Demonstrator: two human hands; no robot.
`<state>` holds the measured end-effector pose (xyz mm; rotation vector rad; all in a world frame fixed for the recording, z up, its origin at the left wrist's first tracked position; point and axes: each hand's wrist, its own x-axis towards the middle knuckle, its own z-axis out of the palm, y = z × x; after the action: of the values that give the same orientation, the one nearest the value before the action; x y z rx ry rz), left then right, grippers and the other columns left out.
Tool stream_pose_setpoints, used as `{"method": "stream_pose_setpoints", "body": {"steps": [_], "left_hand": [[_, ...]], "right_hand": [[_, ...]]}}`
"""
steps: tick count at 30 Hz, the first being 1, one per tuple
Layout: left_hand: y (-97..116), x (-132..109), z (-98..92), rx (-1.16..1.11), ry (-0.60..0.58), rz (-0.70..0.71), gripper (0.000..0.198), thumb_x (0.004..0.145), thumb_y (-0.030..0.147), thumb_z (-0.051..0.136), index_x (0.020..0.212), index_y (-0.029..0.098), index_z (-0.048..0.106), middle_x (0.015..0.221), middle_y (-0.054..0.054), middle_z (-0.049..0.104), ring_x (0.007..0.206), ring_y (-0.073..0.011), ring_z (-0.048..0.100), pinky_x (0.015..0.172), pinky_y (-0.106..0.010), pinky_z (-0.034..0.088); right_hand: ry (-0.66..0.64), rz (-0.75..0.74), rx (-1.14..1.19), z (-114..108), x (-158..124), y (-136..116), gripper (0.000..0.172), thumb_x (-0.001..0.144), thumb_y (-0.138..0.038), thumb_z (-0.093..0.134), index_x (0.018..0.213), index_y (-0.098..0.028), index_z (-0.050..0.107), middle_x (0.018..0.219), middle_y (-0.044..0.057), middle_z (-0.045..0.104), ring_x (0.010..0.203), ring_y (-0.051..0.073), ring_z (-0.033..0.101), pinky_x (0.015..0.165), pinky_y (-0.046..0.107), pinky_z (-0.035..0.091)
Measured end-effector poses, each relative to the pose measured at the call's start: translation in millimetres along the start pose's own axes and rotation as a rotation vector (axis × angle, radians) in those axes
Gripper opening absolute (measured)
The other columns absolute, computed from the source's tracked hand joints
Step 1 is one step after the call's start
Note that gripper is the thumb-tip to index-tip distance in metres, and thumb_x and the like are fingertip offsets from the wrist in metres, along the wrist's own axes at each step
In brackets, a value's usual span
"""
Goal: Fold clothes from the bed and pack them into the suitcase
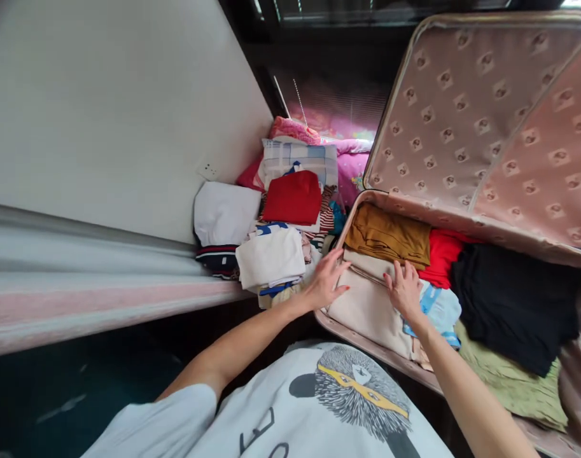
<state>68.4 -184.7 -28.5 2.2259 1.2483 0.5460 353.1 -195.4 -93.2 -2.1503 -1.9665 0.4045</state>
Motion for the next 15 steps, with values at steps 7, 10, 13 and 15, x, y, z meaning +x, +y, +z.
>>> {"method": "stream_pose_setpoints", "body": {"steps": [7,10,13,15], "left_hand": [[-111.2,-150.4,-84.4,0.072,0.48,-0.487,0.044,0.093,0.026,0.059,0.135,0.015,0.064,0.148,-0.021,0.054,0.145,-0.0336,0.048,0.123,-0.054,0.037],[-153.0,-185.1,-88.3,-0.045,0.58,-0.803,0.046,0.088,0.022,0.062,0.133,0.011,0.064,0.142,-0.023,0.057,0.142,-0.0336,0.051,0.122,-0.05,0.038],[-177.3,-197.1,-82.5,-0.284,0.618,-1.149,0.042,0.094,0.028,0.058,0.132,0.012,0.063,0.133,-0.022,0.065,0.133,-0.0321,0.06,0.113,-0.047,0.047],[-185.6,-196.5,-78.8,-0.398,0.604,-1.226,0.042,0.098,0.034,0.056,0.133,0.013,0.062,0.124,-0.021,0.07,0.121,-0.0306,0.068,0.104,-0.044,0.053]], "right_hand": [[0.011,-0.299,0.479,-39.3,-31.4,-126.3,0.038,0.1,-0.037,0.048,0.132,-0.02,0.061,0.118,0.015,0.068,0.098,0.024,0.07,0.088,0.04,0.059],[-0.242,-0.288,0.542,-34.6,-27.3,-187.7,0.035,0.097,-0.032,0.053,0.129,-0.02,0.062,0.114,0.012,0.069,0.085,0.019,0.07,0.078,0.032,0.059],[-0.42,-0.197,0.452,-18.6,-13.3,-236.3,0.032,0.092,-0.029,0.06,0.122,-0.017,0.064,0.113,0.013,0.07,0.092,0.02,0.07,0.079,0.028,0.057],[-0.473,-0.137,0.373,-7.7,-1.4,-260.2,0.027,0.09,-0.029,0.064,0.114,-0.016,0.066,0.106,0.012,0.071,0.095,0.022,0.069,0.083,0.029,0.054]]}}
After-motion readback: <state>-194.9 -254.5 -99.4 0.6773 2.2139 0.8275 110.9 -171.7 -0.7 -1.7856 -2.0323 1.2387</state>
